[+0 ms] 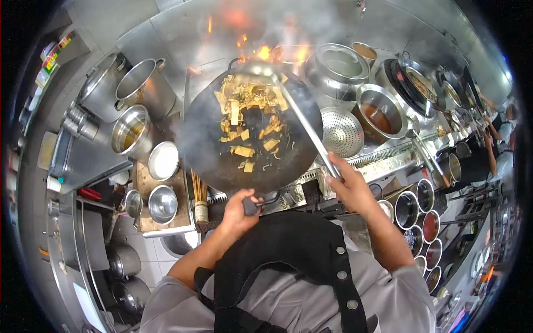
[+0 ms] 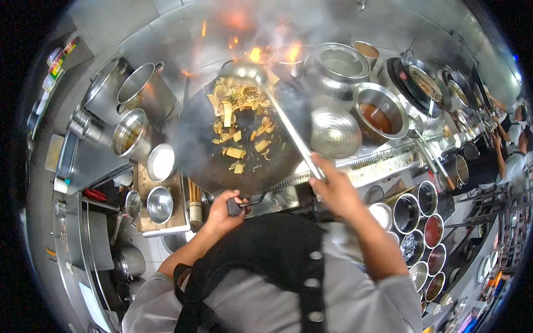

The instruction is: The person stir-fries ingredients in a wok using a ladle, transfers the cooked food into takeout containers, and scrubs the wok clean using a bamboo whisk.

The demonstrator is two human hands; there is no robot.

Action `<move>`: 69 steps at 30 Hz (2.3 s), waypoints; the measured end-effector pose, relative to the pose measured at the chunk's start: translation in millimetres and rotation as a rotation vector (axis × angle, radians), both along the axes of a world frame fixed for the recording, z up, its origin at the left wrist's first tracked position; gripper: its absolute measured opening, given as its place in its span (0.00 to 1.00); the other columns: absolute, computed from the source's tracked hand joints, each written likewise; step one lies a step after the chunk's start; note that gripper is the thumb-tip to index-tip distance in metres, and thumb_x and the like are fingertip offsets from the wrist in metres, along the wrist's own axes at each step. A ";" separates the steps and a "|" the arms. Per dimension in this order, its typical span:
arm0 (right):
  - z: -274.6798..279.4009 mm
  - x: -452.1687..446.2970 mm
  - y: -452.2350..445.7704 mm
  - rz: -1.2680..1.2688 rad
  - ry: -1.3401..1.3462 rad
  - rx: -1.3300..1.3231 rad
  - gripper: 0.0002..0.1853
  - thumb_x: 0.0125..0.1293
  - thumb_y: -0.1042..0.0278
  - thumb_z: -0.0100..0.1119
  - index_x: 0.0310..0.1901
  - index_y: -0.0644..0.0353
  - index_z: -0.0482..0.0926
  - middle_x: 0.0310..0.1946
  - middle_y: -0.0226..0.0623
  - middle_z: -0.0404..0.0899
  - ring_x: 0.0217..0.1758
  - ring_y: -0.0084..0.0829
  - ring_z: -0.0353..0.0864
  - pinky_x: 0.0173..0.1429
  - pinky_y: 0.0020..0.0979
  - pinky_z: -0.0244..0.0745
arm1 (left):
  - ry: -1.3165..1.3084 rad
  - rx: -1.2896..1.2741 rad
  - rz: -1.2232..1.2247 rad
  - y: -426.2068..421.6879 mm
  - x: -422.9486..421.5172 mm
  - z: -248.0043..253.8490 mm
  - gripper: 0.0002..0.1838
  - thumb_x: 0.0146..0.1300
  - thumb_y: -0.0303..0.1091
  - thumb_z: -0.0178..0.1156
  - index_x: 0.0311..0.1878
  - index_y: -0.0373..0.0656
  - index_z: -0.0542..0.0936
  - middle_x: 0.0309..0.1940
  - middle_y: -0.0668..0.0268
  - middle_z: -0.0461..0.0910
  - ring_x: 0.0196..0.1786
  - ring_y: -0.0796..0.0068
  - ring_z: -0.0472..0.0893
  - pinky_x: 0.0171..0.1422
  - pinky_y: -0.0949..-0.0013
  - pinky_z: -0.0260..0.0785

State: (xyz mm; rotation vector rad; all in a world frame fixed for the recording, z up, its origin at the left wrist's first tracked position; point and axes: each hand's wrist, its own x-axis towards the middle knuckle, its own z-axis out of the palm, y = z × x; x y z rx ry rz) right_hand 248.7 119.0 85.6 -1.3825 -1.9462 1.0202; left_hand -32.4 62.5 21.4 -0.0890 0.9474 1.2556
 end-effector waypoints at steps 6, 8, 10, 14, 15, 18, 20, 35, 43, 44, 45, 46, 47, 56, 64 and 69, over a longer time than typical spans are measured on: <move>-98.3 10.1 -36.1 -0.055 0.083 -0.037 0.30 0.65 0.70 0.60 0.67 0.56 0.62 0.30 0.35 0.74 0.28 0.23 0.70 0.38 0.25 0.70 | -0.208 0.068 0.056 102.2 -20.5 -16.8 0.04 0.59 0.27 0.58 0.34 0.42 0.72 0.28 0.65 0.70 0.29 0.71 0.70 0.33 0.65 0.70; -90.7 7.1 -20.8 -0.003 -0.016 -0.023 0.28 0.64 0.67 0.61 0.65 0.56 0.64 0.33 0.38 0.75 0.31 0.29 0.73 0.44 0.26 0.73 | -0.254 0.057 0.019 124.8 -24.5 -39.6 0.06 0.58 0.28 0.60 0.34 0.42 0.71 0.26 0.64 0.70 0.28 0.66 0.72 0.32 0.66 0.73; -63.6 -11.4 -10.7 -0.147 0.106 -0.344 0.28 0.65 0.69 0.59 0.66 0.52 0.63 0.26 0.34 0.74 0.23 0.23 0.72 0.28 0.26 0.72 | -0.200 0.089 0.055 125.0 -23.6 -46.7 0.06 0.58 0.28 0.60 0.34 0.42 0.71 0.26 0.64 0.70 0.27 0.67 0.72 0.32 0.65 0.73; -44.4 -37.6 46.1 -0.236 0.240 -0.228 0.27 0.67 0.73 0.53 0.66 0.56 0.59 0.20 0.29 0.69 0.17 0.20 0.67 0.19 0.24 0.65 | -0.144 0.106 0.125 133.7 -21.3 -40.8 0.07 0.58 0.28 0.60 0.36 0.42 0.71 0.27 0.65 0.71 0.28 0.69 0.73 0.35 0.62 0.73; -42.6 -45.8 60.1 -0.241 0.285 -0.222 0.25 0.67 0.72 0.53 0.64 0.57 0.60 0.21 0.29 0.70 0.18 0.20 0.68 0.20 0.24 0.66 | -0.155 0.104 0.164 134.2 -19.6 -40.1 0.08 0.58 0.28 0.60 0.37 0.42 0.70 0.28 0.64 0.72 0.29 0.68 0.74 0.37 0.61 0.73; -50.6 -75.2 77.3 -0.223 0.378 -0.300 0.23 0.66 0.73 0.54 0.62 0.59 0.61 0.22 0.30 0.70 0.19 0.21 0.70 0.20 0.25 0.66 | -0.313 0.038 0.277 126.9 -13.3 -22.4 0.12 0.58 0.28 0.59 0.42 0.41 0.68 0.31 0.61 0.73 0.34 0.65 0.76 0.41 0.59 0.75; -39.0 -75.9 73.3 -0.179 0.455 -0.496 0.22 0.66 0.73 0.55 0.61 0.55 0.64 0.21 0.31 0.70 0.16 0.23 0.67 0.18 0.27 0.64 | -0.303 0.033 0.288 126.1 -13.2 -24.9 0.14 0.59 0.28 0.58 0.45 0.41 0.65 0.34 0.58 0.73 0.38 0.62 0.77 0.45 0.56 0.75; -48.7 -56.4 118.7 0.322 -0.179 0.096 0.30 0.61 0.70 0.59 0.66 0.49 0.65 0.33 0.35 0.81 0.30 0.35 0.80 0.36 0.35 0.76 | -0.321 0.129 0.149 134.9 -17.2 -39.6 0.09 0.64 0.36 0.57 0.42 0.47 0.68 0.33 0.61 0.75 0.33 0.64 0.78 0.39 0.56 0.74; 15.6 32.7 4.1 0.200 -0.035 -0.018 0.30 0.55 0.83 0.55 0.63 0.55 0.70 0.21 0.35 0.75 0.20 0.28 0.74 0.25 0.30 0.70 | -0.179 0.142 0.089 116.5 -5.3 -13.8 0.04 0.55 0.25 0.56 0.27 0.42 0.71 0.24 0.60 0.70 0.30 0.63 0.73 0.32 0.63 0.71; 35.4 44.6 -13.6 0.042 0.144 -0.478 0.30 0.56 0.84 0.54 0.63 0.56 0.69 0.19 0.30 0.73 0.17 0.20 0.71 0.21 0.25 0.66 | -0.171 0.125 0.055 105.1 -2.3 -0.4 0.04 0.55 0.25 0.56 0.27 0.42 0.71 0.24 0.61 0.69 0.29 0.65 0.73 0.30 0.65 0.70; 51.0 48.0 -18.9 0.017 0.069 -0.494 0.31 0.55 0.86 0.54 0.63 0.55 0.68 0.19 0.27 0.71 0.17 0.14 0.66 0.19 0.19 0.60 | -0.199 0.209 0.007 105.2 -5.3 -9.7 0.04 0.54 0.23 0.56 0.27 0.40 0.70 0.25 0.61 0.68 0.28 0.66 0.72 0.28 0.66 0.68; 57.2 54.5 -16.1 0.076 0.054 -0.525 0.32 0.56 0.86 0.53 0.64 0.56 0.67 0.19 0.27 0.71 0.16 0.16 0.67 0.19 0.20 0.61 | -0.278 0.155 0.023 111.4 -2.8 -13.1 0.05 0.54 0.23 0.56 0.29 0.39 0.69 0.26 0.61 0.68 0.28 0.66 0.72 0.26 0.66 0.67; 58.0 55.0 -12.7 0.110 0.050 -0.558 0.31 0.57 0.85 0.55 0.64 0.56 0.67 0.19 0.27 0.71 0.17 0.16 0.66 0.19 0.21 0.62 | -0.283 0.100 0.001 115.8 -4.2 -11.8 0.05 0.53 0.22 0.56 0.30 0.38 0.69 0.27 0.60 0.68 0.28 0.65 0.72 0.27 0.66 0.68; 64.9 36.7 10.4 0.136 -0.115 -0.395 0.29 0.61 0.70 0.59 0.66 0.51 0.67 0.20 0.32 0.74 0.19 0.21 0.72 0.25 0.26 0.69 | -0.078 0.011 0.017 -6.7 17.3 13.0 0.09 0.53 0.28 0.60 0.22 0.45 0.71 0.23 0.67 0.69 0.34 0.70 0.72 0.40 0.63 0.68; 61.3 12.9 23.7 0.221 -0.163 -0.433 0.32 0.62 0.71 0.58 0.69 0.53 0.62 0.19 0.30 0.71 0.19 0.22 0.70 0.23 0.26 0.67 | -0.170 0.064 0.085 89.8 -5.3 -8.8 0.05 0.54 0.26 0.56 0.28 0.41 0.69 0.27 0.62 0.70 0.31 0.67 0.71 0.34 0.65 0.71; 105.9 39.3 4.1 0.243 -0.269 -0.466 0.31 0.62 0.73 0.58 0.68 0.50 0.63 0.19 0.30 0.72 0.18 0.21 0.71 0.23 0.25 0.68 | -0.171 -0.016 0.086 -6.3 5.5 33.0 0.05 0.53 0.24 0.57 0.28 0.41 0.70 0.36 0.57 0.68 0.33 0.67 0.69 0.34 0.68 0.69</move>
